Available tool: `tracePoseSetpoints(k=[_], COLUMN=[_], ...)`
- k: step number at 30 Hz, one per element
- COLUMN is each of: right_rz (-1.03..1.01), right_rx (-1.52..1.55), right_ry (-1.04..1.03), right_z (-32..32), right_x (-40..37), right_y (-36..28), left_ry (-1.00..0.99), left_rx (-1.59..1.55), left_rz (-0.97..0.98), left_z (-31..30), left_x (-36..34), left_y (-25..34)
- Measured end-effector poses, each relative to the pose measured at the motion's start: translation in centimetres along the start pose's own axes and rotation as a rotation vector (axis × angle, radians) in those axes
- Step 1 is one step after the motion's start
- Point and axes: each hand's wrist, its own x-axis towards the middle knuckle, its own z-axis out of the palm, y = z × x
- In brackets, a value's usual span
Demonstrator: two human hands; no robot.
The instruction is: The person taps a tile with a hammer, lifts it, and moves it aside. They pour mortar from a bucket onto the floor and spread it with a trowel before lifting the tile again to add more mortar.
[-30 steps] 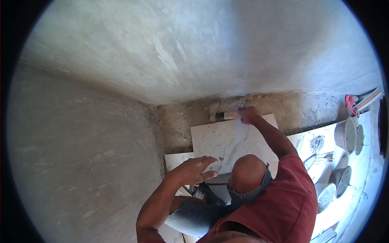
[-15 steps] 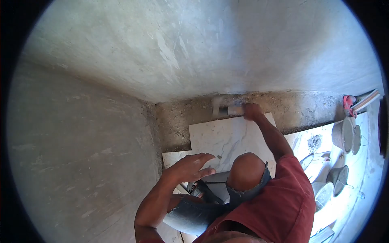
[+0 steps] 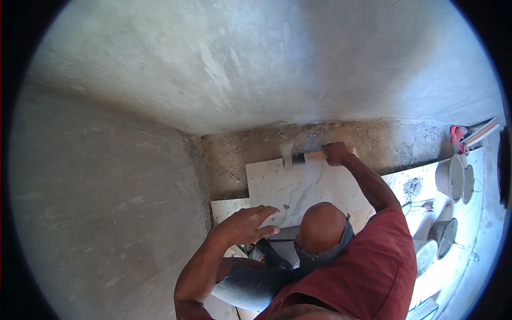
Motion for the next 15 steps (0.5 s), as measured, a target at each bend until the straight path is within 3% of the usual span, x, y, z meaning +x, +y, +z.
tracePoseSetpoints(k=[2,4,5,7,8,10,11,15], right_rz=[-0.061,0.169,0.164,0.348,0.353,0.058,-0.052,0.074], right_rx=[-0.043,-0.007,-0.005,0.092,0.094,0.097,0.004,-0.021], right_ry=[-0.007,-0.052,-0.052,0.021,0.019,0.018,-0.036,0.026], right_z=[-0.3,-0.4,0.1,0.9,1.2,0.7,-2.8,0.3], right_x=[0.0,0.7,0.8,1.4,0.8,-1.1,-2.5,0.0], right_y=[0.5,2.0,2.0,2.0,1.8,1.0,-0.3,3.2], left_ry=[-0.016,-0.021,-0.015,-0.009,-0.009,-0.007,-0.005,-0.007], left_rx=[0.033,0.05,0.052,0.048,0.036,0.006,0.002,0.038], left_rz=[-0.021,-0.027,-0.033,-0.029,-0.018,-0.03,-0.041,-0.044], left_z=[-0.2,-0.2,-0.1,-0.1,-0.1,-0.1,-0.4,-0.3], left_x=[0.5,0.7,0.7,0.2,0.1,0.2,0.4,1.2], left_y=[0.1,0.2,0.3,0.4,0.5,0.2,0.0,0.2])
